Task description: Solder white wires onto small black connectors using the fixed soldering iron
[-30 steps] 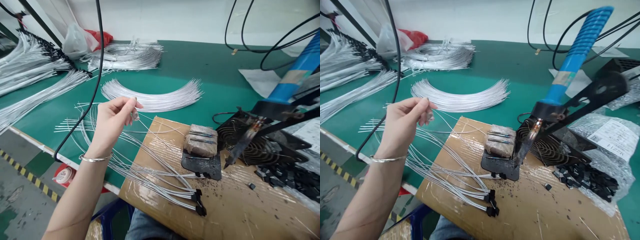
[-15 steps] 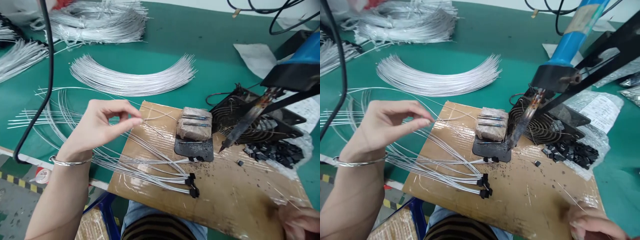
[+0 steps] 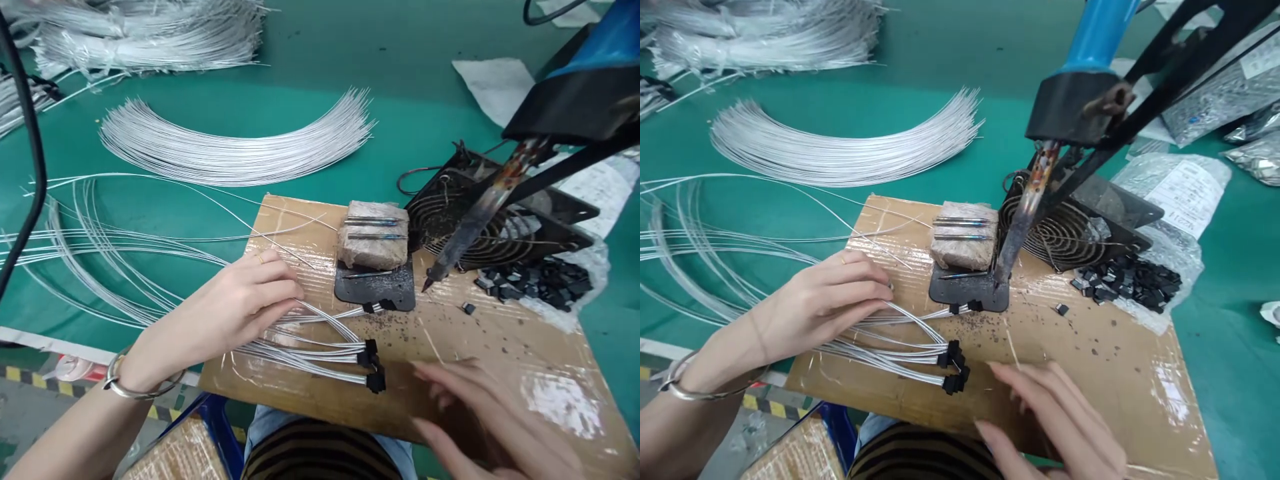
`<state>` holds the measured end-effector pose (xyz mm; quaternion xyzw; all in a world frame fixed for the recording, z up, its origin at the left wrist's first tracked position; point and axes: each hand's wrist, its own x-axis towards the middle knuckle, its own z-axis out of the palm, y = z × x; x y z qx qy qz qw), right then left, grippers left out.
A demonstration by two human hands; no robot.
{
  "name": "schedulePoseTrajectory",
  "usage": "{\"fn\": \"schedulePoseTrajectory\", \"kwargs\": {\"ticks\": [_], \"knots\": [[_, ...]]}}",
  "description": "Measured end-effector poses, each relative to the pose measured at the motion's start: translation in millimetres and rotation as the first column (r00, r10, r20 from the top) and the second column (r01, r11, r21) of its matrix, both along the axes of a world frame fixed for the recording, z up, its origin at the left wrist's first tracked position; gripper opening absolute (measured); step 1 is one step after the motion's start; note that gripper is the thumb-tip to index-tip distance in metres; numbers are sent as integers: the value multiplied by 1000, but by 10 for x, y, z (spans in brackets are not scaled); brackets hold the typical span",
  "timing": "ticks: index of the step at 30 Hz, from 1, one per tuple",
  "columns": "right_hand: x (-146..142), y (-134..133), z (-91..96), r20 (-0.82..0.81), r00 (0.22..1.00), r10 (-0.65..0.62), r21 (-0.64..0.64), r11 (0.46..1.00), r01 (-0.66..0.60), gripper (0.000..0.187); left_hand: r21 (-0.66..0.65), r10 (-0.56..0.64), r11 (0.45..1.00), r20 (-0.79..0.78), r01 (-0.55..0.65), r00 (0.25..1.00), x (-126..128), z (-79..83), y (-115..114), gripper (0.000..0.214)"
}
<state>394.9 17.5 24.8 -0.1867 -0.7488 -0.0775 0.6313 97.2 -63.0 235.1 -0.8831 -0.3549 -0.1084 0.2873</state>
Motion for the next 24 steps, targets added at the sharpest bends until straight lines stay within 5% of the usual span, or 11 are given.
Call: {"fn": "schedulePoseTrajectory", "kwargs": {"ticks": [5, 10, 17, 21, 24], "knots": [[-364, -59, 197, 13, 1000, 16, 4, 1000, -16, 38, 15, 13, 1000, 44, -13, 999, 22, 2, -62, 19], [-414, -54, 226, -114, 982, 150, 6, 989, -150, 30, 10, -4, 1000, 94, 3, 996, 55, -19, -114, 15], [-489, -127, 295, -216, 969, 120, 20, 993, -119, 26, 42, 17, 999, 120, -23, 993, 51, -69, -186, 18], [-501, -107, 290, -208, 968, 137, 3, 990, -139, 24, 115, 67, 990, 157, -85, 985, 124, -205, -349, 34], [-505, -100, 281, -207, 967, 149, -27, 987, -158, 26, 86, 19, 996, 87, -27, 996, 192, -418, -422, 41]]}}
